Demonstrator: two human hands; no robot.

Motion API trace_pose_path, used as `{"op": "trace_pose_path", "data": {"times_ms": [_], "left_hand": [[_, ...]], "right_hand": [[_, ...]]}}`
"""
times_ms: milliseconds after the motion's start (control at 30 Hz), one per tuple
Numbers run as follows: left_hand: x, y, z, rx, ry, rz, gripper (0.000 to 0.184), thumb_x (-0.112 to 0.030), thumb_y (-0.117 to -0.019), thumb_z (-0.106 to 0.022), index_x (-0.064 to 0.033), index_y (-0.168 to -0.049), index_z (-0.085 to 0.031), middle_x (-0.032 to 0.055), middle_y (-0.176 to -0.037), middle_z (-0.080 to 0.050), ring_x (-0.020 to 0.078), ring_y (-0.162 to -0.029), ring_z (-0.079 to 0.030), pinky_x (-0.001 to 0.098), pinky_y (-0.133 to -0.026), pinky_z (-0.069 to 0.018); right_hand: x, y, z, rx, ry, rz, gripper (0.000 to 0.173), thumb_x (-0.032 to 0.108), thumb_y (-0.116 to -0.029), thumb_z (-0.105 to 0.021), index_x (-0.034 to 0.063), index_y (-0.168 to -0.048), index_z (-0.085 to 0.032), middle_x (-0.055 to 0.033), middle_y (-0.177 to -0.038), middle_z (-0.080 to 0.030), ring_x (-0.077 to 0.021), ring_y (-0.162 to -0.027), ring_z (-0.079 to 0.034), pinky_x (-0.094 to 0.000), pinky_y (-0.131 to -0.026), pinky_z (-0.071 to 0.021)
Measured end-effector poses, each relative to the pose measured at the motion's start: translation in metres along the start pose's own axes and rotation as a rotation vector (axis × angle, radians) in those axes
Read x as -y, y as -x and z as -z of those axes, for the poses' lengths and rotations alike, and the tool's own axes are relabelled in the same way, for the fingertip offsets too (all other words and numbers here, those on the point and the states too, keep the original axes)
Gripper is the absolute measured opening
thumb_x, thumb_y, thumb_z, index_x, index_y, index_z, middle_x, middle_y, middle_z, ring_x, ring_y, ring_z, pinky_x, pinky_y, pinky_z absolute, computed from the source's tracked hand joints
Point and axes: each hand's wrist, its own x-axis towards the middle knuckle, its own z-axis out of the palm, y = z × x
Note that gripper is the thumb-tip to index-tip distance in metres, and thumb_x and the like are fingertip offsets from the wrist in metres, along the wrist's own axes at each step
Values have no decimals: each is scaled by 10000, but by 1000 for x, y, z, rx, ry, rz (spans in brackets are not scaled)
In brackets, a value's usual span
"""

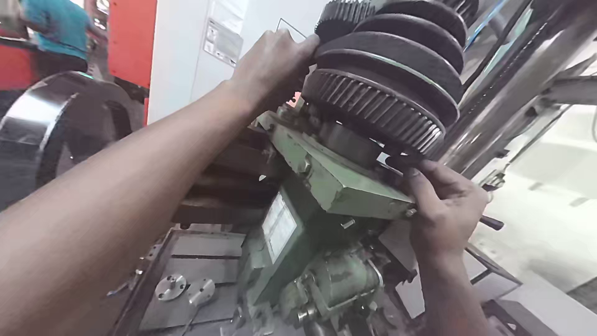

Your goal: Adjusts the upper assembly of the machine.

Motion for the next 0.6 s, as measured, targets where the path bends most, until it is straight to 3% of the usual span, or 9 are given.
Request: {"op": "trace_pose_path", "data": {"times_ms": [67,167,267,333,467,600], "left_hand": [[-1,1,2,15,3,13,299,-7,-931,-647,-10,-1217,-559,249,-900,-661,479,-862,-678,618,-763,-513],[-2,2,5,41,23,40,317,6,-929,-645,-20,-1232,-552,247,-916,-664,480,-870,-678,620,-767,-515],[-1,2,4,49,30,52,310,-19,-938,-659,-30,-1228,-549,238,-907,-659,471,-865,-676,614,-765,-515],[1,2,2,23,30,27,214,-54,-1004,-581,-15,-1212,-552,239,-874,-652,469,-827,-675,607,-732,-514],[3,2,2,10,45,7,181,-57,-1028,-533,-8,-1201,-561,246,-863,-652,475,-819,-676,614,-730,-514],[3,3,2,4,72,22,194,-70,-1036,-522,-7,-1215,-567,265,-879,-653,495,-841,-675,631,-732,-511]], "right_hand": [[-2,2,1,9,42,44,250,104,-998,-530,38,-1120,-737,-12,-1044,-753,-45,-922,-705,-239,-821,-592],[-5,3,1,-10,94,88,279,110,-997,-506,38,-1124,-744,-5,-1052,-756,-19,-960,-695,-224,-853,-577],[-6,4,1,-29,97,103,280,103,-994,-497,41,-1098,-749,13,-1030,-753,9,-936,-684,-204,-839,-568],[-6,4,1,-29,94,115,284,89,-985,-492,34,-1093,-748,7,-1018,-750,12,-903,-676,-195,-808,-563],[-7,3,1,-4,103,125,298,90,-985,-478,47,-1120,-740,17,-1027,-746,11,-878,-672,-188,-767,-564],[-10,6,2,-28,124,133,292,112,-988,-507,34,-1134,-747,-24,-1071,-745,-36,-995,-680,-236,-884,-563]]}}
